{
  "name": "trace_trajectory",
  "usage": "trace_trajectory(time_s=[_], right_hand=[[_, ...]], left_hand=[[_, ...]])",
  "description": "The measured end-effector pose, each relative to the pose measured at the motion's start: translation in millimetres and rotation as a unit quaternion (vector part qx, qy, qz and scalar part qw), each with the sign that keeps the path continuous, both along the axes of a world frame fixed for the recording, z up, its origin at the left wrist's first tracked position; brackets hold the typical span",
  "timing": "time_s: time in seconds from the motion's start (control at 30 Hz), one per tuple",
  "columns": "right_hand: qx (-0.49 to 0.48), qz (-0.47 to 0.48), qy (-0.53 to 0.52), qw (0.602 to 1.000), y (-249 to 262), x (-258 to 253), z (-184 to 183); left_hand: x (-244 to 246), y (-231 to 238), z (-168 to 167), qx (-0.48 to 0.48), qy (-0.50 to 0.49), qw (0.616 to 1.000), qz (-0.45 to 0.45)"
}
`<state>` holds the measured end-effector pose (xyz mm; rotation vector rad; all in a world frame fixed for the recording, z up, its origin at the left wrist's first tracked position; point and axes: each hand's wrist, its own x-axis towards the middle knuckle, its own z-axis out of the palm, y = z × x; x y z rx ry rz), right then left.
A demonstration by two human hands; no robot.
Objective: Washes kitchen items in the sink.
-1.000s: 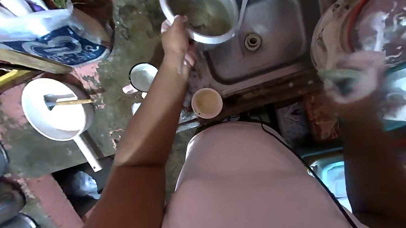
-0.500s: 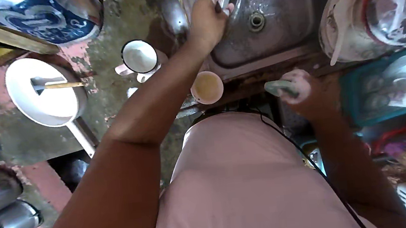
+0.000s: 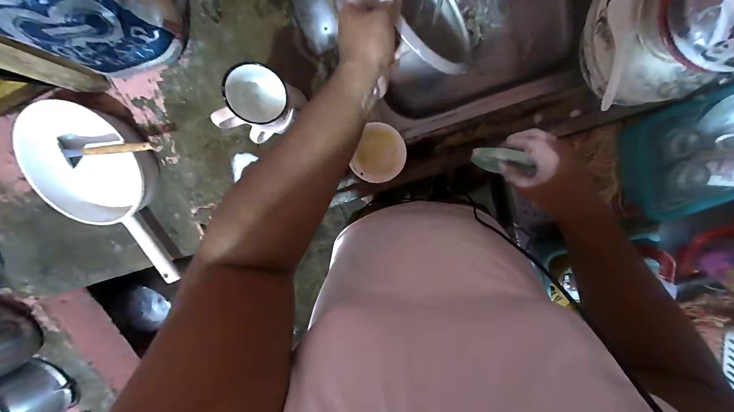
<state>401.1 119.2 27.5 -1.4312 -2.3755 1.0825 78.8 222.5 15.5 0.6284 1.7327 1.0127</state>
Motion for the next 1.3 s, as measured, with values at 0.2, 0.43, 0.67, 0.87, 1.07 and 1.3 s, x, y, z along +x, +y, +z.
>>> trace_trajectory(time_s=[0.2, 0.43, 0.67, 0.87, 1.07, 1.3], right_hand=[[0.048, 0.005, 0.043, 0.998, 2.7, 14.7, -1.2], [0.169, -0.028, 0.108, 0.979, 13.0, 42.7, 18.9], [0.175, -0.025, 0.118, 0.977, 23.5, 58.3, 20.5], [0.171, -0.026, 0.105, 0.979, 22.6, 65.0, 16.3], [0.08, -0.048, 0.027, 0.995, 22.2, 47.7, 15.3], [-0.066, -0.041, 0.06, 0.995, 24.5, -22.5, -8.6]], left_hand=[[22.9, -16.2, -4.4, -0.083, -0.289, 0.942, 0.151], [40.0, -15.8, -12.7, -0.115, -0.304, 0.936, 0.133], [55.4, 16.4, -20.6, -0.024, -0.329, 0.936, 0.123], [48.2, 40.3, -13.1, 0.066, -0.21, 0.973, 0.07], [11.2, 25.9, -7.0, 0.116, 0.19, 0.955, -0.196], [-18.6, -5.2, 5.1, 0.128, 0.404, 0.844, -0.329]])
